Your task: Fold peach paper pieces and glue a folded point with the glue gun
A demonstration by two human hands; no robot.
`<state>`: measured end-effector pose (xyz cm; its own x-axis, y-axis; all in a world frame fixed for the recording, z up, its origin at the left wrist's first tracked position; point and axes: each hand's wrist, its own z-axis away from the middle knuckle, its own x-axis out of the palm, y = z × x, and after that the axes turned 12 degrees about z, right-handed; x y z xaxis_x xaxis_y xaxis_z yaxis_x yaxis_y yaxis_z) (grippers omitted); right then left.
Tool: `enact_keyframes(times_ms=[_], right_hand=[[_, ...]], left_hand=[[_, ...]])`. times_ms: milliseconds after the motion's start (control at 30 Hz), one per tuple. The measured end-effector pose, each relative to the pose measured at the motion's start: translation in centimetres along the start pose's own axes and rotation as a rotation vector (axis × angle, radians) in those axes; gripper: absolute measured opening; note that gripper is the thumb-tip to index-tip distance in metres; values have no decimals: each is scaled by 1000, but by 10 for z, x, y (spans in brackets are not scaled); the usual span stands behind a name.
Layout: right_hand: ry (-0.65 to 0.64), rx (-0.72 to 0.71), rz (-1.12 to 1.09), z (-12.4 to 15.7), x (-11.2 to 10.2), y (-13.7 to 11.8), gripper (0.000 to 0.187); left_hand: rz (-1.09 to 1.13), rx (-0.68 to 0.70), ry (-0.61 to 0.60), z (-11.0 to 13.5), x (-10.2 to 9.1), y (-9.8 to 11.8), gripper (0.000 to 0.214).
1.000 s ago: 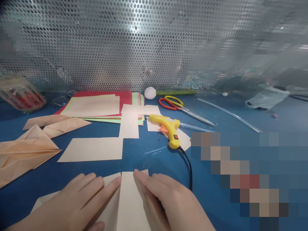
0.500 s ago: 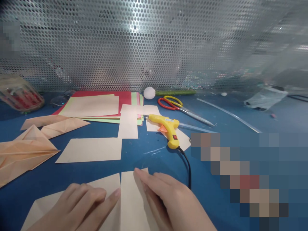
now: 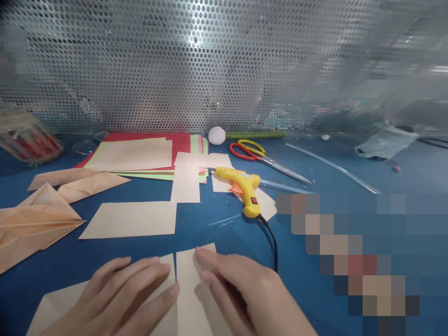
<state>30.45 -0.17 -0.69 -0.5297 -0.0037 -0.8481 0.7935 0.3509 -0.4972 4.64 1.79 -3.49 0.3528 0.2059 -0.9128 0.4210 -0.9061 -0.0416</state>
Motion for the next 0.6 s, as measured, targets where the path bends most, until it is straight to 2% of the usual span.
enact_keyframes(times_ms=[133,233,333,400,500,600], right_hand=[[-37,15,4,-2,-2,-3,26],[-32,54,-4,-2,-1,-1,25],[-18,69,-17,-5,-1,1,26],[25,66,-32,-9,-1,0,26],[93,66,-41,-15,-1,-3,26],[81,63,16,-16,-1,-4,26]], left_hand=[[28,-11,-51,-2,2,-8,42],[7,-58,-138,-8,-5,-10,55],[-42,-75,-152,-13,-15,-9,59],[-49,-52,-144,-15,-19,-10,62],[19,39,-181,-15,-21,-14,51],[103,43,-212,-11,-17,-17,58]])
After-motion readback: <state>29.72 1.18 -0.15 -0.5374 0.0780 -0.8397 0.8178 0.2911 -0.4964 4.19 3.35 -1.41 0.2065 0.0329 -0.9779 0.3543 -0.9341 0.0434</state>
